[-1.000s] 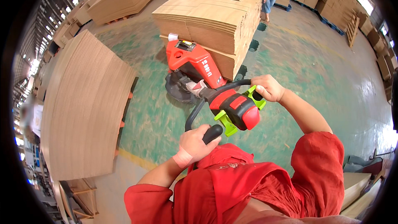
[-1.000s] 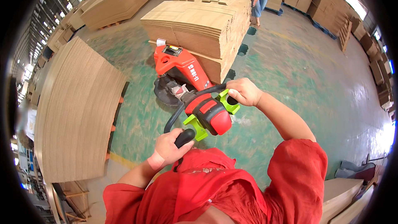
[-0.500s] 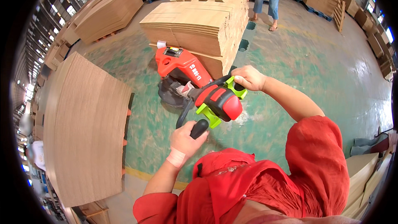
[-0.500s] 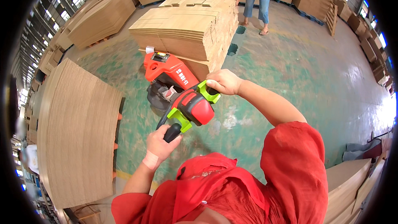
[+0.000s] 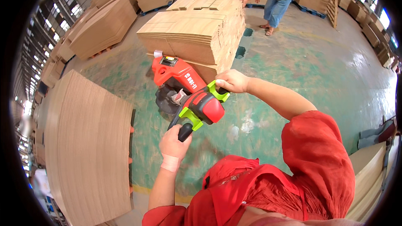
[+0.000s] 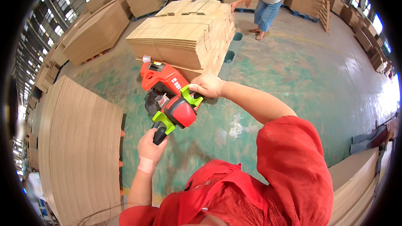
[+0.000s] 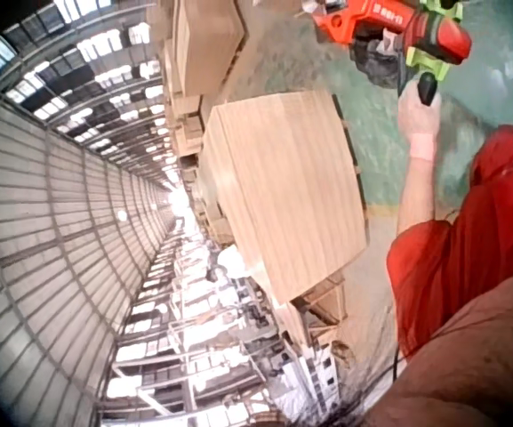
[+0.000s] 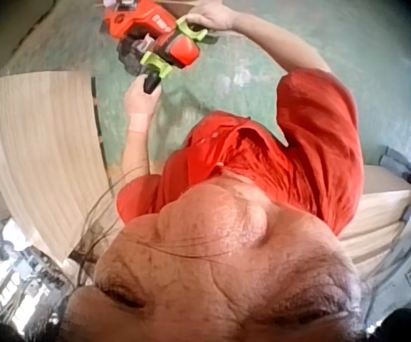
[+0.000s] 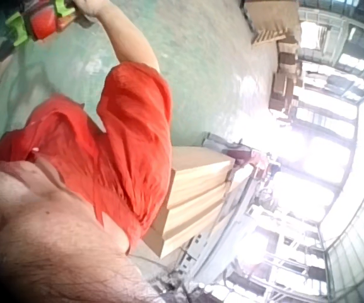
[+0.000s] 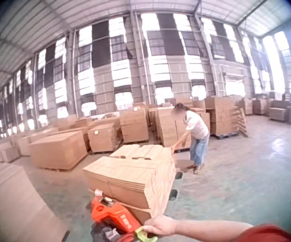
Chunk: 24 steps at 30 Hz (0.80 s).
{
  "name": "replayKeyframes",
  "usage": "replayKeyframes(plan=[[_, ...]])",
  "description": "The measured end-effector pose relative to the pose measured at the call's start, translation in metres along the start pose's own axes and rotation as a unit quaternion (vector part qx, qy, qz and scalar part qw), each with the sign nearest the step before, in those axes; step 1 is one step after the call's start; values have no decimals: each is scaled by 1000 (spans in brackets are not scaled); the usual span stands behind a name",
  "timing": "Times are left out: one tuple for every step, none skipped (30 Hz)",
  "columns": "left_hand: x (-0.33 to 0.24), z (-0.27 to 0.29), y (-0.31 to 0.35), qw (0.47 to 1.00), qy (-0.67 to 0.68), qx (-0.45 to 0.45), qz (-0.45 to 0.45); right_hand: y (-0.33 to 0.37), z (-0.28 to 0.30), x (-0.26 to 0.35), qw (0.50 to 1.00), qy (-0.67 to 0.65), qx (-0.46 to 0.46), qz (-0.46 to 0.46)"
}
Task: The person stacks flat cardboard pieces onto a pallet and then uses a red electric pallet jack to move the load across the warehouse floor. The person maneuvers the pallet jack through the facility, navigating around other stacks of materials.
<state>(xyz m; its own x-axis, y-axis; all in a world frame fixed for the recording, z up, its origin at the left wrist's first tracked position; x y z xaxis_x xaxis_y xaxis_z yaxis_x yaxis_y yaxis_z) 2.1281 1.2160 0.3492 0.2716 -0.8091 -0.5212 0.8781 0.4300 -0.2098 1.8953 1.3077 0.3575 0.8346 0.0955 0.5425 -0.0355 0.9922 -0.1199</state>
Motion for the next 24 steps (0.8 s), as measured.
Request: replayKeyframes(plan=[[0,-1,0,1000,2,-2,-1,0,2,-2,1000,2,-1,-5],[0,0,-1,1000,2,-6,-1,0,1,-4,1000,6,-1,-9],[0,1,0,1000,-5,-6,7,-1,-2,-8,1000,9,-1,-13],[0,3,1,1000,-12,-12,7,-3,-4,-7,1000,11,0,-12],[0,4,2,1000,-19,-19,6,-4,-5,-6,1000,11,-7,-12],[1,5,3,999,-27,-26,6,-2,-3,-7,1000,14,-8,-21],[4,6,5,999,-38,-32,10,-5,-4,-5,1000,15,-4,-24],[5,5,5,998,-45,-34,12,-4,-5,-5,999,17,0,-33],[7,4,4,998,-52,-38,15,-4,-7,-6,999,12,-3,-36],[7,5,4,997,-59,-43,13,-4,-8,-8,999,7,-7,-38],[7,7,7,996,-67,-48,15,-6,-11,-8,999,0,-9,-37],[9,10,9,995,-76,-54,17,-7,-12,-8,999,5,-16,-41],[11,11,10,994,-88,-62,18,-9,-12,-8,999,10,-23,-44],[15,13,10,993,-95,-59,23,-12,-14,-8,998,13,-29,-47],[20,12,9,993,-101,-55,30,-14,-19,-11,998,-3,-20,-56],[26,11,9,992,-106,-50,37,-16,-20,-16,997,-3,-14,-74],[30,11,8,992,-107,-58,41,-18,-21,-15,997,2,-20,-72],[33,14,8,991,-112,-62,43,-22,-20,-12,997,9,-27,-66],[36,18,9,990,-117,-65,44,-27,-20,-9,998,9,-34,-52],[39,18,10,990,-119,-66,43,-29,-23,-8,998,9,-41,-42],[39,18,8,988,-125,-68,51,-27,-24,-6,998,-15,-47,-39],[40,17,7,987,-131,-69,58,-28,-24,-13,997,-8,-49,-59],[45,20,6,986,-137,-74,62,-34,-27,-14,997,-14,-46,-57],[52,22,5,985,-139,-79,63,-40,-31,-16,997,-19,-42,-56]])
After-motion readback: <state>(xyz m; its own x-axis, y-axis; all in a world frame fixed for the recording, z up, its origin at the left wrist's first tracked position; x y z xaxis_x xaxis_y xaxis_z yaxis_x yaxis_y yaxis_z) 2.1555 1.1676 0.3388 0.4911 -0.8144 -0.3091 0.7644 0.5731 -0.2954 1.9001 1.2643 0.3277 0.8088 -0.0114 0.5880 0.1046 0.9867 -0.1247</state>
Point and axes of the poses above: each hand's wrist, its own y-axis away from the middle knuckle, its own z-axis out of the back of the hand, x = y × z, the point moved 10 cm from there along -y, towards the middle knuckle, and after that the axes turned 11 degrees about x, right-handed, at the moved point
